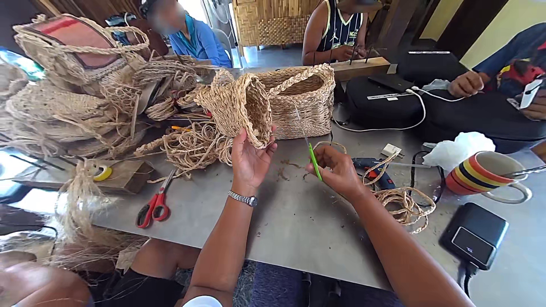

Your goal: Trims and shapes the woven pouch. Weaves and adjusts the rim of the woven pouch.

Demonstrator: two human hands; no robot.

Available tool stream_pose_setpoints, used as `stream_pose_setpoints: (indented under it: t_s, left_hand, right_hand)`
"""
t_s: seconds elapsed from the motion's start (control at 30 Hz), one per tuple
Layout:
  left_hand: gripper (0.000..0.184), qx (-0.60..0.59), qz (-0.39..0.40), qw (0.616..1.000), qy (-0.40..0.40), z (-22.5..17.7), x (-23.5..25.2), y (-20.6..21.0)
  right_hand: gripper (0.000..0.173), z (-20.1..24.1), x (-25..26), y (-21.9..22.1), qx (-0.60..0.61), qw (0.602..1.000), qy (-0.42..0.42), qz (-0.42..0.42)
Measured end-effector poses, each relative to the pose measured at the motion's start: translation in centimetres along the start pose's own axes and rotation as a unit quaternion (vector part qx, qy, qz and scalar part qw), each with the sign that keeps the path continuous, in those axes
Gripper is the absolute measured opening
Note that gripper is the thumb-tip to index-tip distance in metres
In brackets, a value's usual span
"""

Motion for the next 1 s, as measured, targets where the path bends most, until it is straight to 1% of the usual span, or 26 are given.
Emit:
stream_pose_setpoints:
  t_s: [0.1,0.17,0.2,0.3,0.4,0.47,0.63,0.83,1.0]
  left_hand:
    - [0.049,0.045,0.049,0.996,0.059,-0.3,-0.1,0.0]
    - [0.05,0.078,0.064,0.991,0.085,-0.5,-0.3,0.2]
    - [0.05,0.074,0.072,0.991,0.087,-0.4,-0.3,0.3]
    - [0.05,0.02,0.088,0.994,0.058,0.3,-0.3,0.6]
    - [0.054,-0.037,0.111,0.993,0.018,1.1,-0.3,1.2]
    - [0.053,-0.067,0.115,0.991,-0.002,1.6,-0.4,1.5]
    - [0.052,-0.119,0.147,0.982,-0.016,2.3,-0.6,2.5]
    - [0.044,-0.113,0.155,0.982,-0.01,2.5,-0.8,2.9]
    - [0.041,-0.103,0.163,0.981,-0.023,3.0,-0.8,2.9]
  right_hand:
    - [0.053,-0.2,-0.2,0.1,-0.054,0.998,-0.036,-0.02]
    - [0.058,-0.1,-0.2,0.2,-0.116,0.992,-0.049,-0.021]
    - [0.059,0.0,-0.3,0.3,-0.141,0.989,-0.047,-0.02]
    - [0.059,0.1,-0.4,0.5,-0.188,0.981,-0.04,-0.021]
    - [0.059,0.0,-0.5,0.6,-0.2,0.979,-0.04,-0.021]
    - [0.059,0.1,-0.5,0.6,-0.208,0.977,-0.043,-0.025]
    - [0.055,0.5,-0.5,0.7,-0.215,0.974,-0.051,-0.057]
    - [0.053,0.6,-0.5,0.7,-0.218,0.973,-0.045,-0.066]
    - [0.051,0.8,-0.4,0.5,-0.228,0.968,-0.07,-0.077]
Point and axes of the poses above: each hand's wrist, its own x-axis towards the middle knuckle, its own y-axis out of the palm, z = x × y, the point moved 5 cm from there along x, towards the middle knuckle, and after that the axes turned 11 degrees about -y, right-handed, at the moved point
